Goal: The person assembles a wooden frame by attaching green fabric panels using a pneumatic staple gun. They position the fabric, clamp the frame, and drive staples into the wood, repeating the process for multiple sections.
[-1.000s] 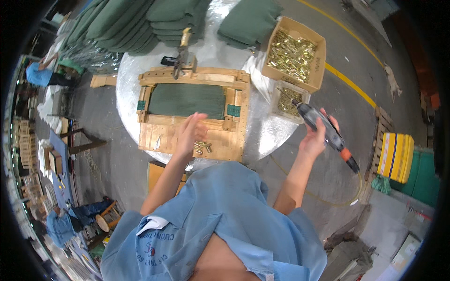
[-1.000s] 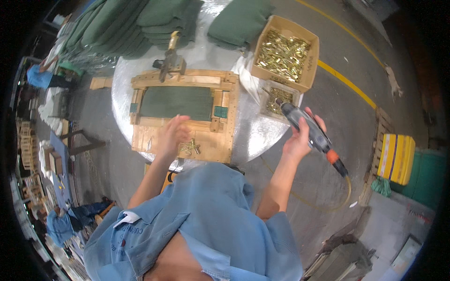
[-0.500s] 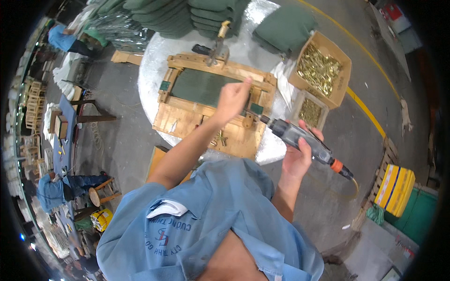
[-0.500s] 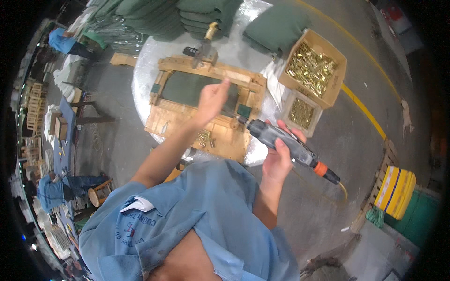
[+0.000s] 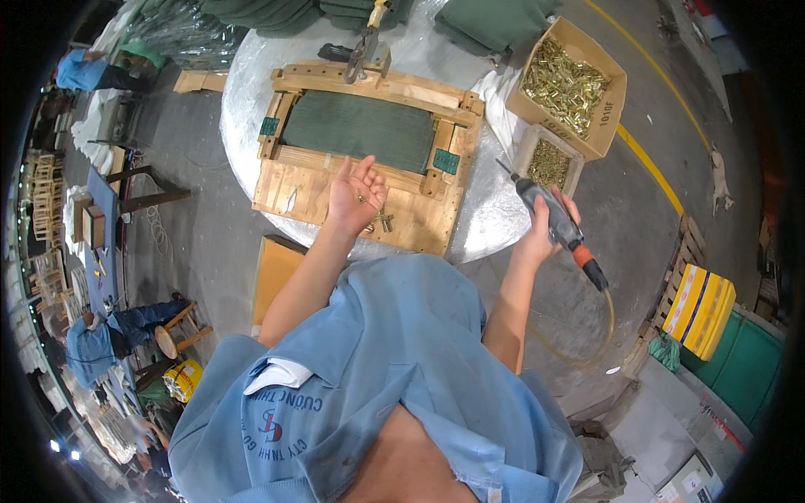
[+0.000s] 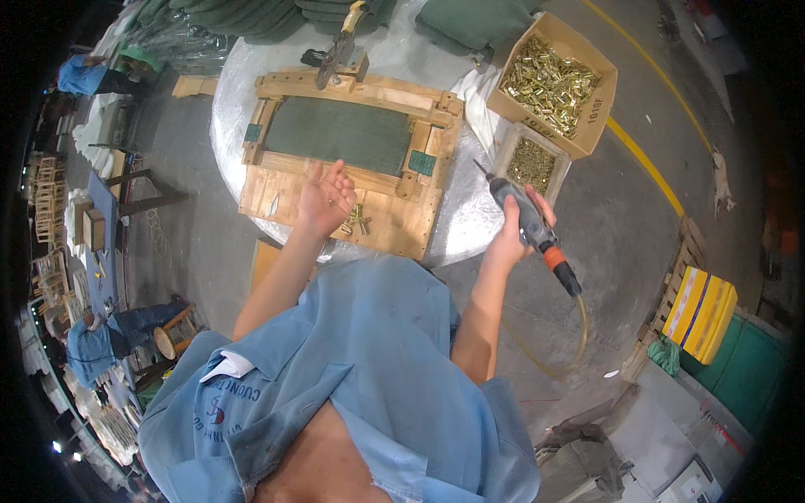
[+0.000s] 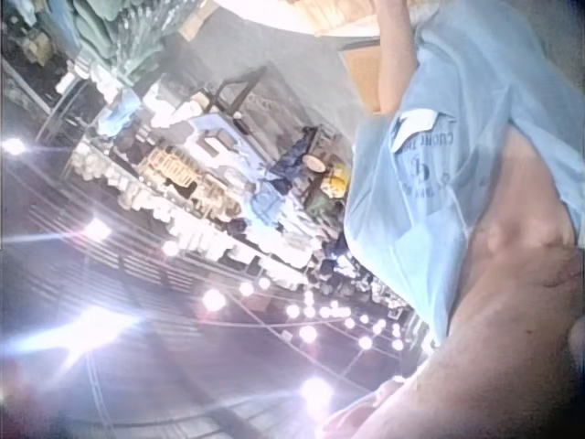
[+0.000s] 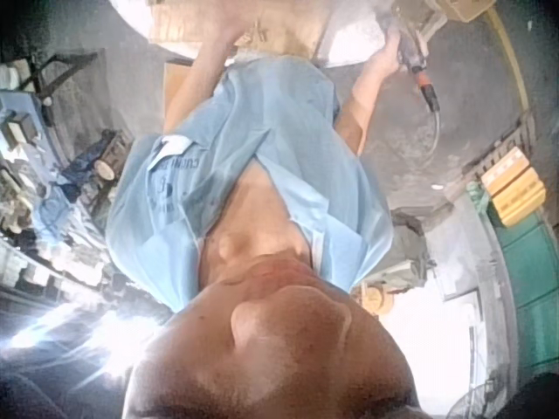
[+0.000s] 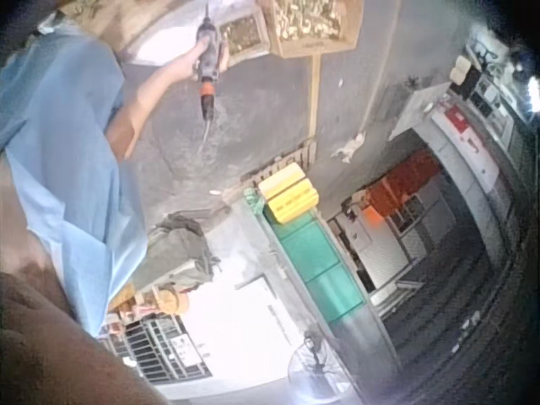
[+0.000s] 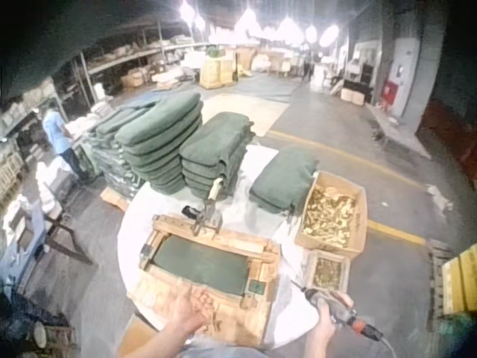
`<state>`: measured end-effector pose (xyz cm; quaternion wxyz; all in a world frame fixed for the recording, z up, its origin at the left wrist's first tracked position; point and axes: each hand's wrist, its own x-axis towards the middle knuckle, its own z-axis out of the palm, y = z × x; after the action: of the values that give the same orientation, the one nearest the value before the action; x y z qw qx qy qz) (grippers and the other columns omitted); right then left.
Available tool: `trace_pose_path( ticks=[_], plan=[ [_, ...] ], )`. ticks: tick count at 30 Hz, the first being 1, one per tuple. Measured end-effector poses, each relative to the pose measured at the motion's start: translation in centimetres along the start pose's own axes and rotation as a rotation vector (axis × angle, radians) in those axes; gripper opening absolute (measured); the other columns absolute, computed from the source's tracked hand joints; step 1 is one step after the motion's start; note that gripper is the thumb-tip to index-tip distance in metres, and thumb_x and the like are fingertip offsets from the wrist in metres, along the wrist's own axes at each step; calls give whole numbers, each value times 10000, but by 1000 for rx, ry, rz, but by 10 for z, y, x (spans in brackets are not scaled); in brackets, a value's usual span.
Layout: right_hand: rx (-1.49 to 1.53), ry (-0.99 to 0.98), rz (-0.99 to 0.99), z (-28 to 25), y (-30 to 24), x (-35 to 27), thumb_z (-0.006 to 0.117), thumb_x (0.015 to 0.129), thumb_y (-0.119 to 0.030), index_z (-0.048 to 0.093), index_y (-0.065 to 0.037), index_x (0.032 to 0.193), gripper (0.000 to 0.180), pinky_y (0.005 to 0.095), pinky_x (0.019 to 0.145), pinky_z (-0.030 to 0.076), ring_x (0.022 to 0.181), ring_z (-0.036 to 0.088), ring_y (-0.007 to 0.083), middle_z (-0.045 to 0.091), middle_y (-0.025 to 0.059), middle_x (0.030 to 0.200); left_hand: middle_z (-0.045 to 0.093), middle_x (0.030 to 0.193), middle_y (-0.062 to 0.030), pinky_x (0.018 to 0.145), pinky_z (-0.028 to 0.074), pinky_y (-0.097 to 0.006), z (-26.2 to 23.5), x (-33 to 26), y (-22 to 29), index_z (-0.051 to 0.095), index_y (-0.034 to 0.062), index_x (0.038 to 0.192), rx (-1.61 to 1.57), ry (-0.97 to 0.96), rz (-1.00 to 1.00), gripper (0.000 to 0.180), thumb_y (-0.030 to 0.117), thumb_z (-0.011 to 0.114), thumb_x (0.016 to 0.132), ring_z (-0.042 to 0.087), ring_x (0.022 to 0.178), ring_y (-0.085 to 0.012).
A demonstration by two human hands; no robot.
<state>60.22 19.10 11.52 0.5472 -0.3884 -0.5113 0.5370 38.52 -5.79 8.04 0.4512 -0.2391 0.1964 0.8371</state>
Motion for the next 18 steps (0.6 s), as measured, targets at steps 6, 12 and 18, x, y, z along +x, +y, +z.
trace_pose_path(
  ticks=[6,12,18],
  plan=[
    [48,-69,10,40,55,25,784,848,58,572,-31,1247,461,437,1093,489,1208,640,294,661,196,1278,588,1283,-109,1099,480,-413,51,-23,-20,525,53,1510,97,-90,-37,621,513,488,1093,575,1219,-250],
    [-102,-113,-40,54,72,27,804,854,6,594,-22,1225,427,422,1081,485,1177,621,267,639,143,1273,601,1225,-104,1052,512,-412,33,-7,-21,582,50,1389,321,18,-16,527,480,527,1090,592,1163,-256],
    [-106,-153,-66,43,40,10,778,874,34,555,-11,1256,445,431,1077,517,1204,628,283,636,200,1304,638,1054,-72,967,544,-385,22,-7,-26,609,64,1264,70,88,-28,434,456,539,1093,627,998,-239]
  ],
)
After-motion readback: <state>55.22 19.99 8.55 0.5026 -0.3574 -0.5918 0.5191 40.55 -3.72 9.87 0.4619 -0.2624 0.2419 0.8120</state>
